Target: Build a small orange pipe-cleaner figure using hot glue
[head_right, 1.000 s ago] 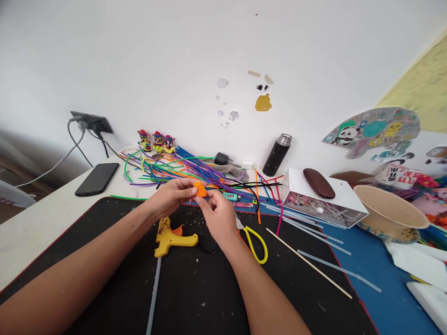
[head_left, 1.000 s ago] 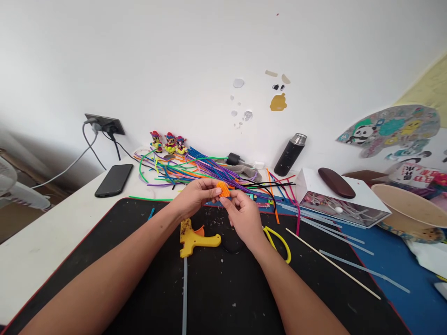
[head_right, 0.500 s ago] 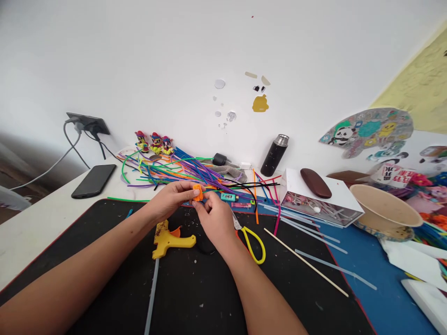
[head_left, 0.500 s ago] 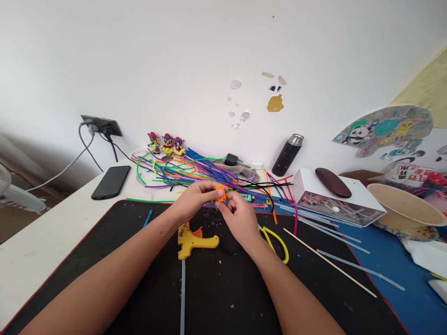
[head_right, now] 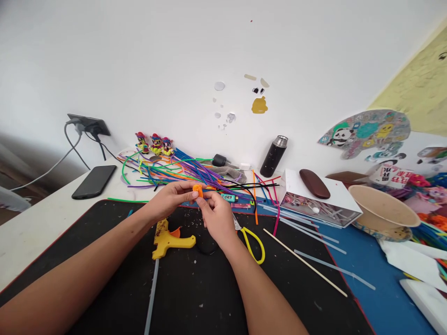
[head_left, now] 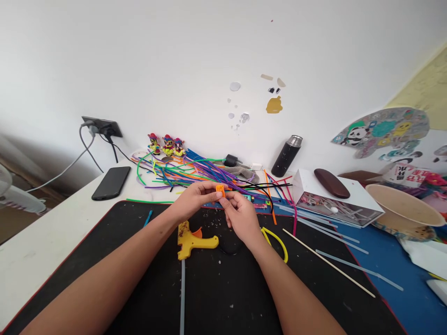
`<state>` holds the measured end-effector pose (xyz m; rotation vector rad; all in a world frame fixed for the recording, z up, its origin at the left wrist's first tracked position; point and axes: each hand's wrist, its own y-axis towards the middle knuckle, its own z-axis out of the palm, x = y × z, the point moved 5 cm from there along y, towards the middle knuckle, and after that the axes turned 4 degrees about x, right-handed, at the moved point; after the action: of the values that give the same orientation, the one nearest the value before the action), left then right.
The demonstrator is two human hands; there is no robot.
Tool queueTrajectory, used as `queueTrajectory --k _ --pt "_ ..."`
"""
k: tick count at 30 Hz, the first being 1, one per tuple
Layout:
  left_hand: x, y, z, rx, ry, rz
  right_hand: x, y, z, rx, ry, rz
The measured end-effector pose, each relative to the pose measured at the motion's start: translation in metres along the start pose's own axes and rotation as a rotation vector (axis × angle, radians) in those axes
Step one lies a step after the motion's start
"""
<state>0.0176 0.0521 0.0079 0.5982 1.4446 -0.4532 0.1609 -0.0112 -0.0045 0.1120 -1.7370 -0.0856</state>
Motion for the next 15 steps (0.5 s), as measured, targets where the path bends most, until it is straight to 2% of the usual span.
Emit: queueTrajectory --k 4,15 --pt "0.0021 0.0011 0.0013 -0.01 -0.049 -0.033 -0.0002 -0.001 -0.0006 -0.02 -0.032 -0.001" --pt "-0.0005 0.0021 0.0021 -0.031 -0.033 0.001 -0.0084 -0.0005 -0.0004 -0.03 -0.107 -0.034"
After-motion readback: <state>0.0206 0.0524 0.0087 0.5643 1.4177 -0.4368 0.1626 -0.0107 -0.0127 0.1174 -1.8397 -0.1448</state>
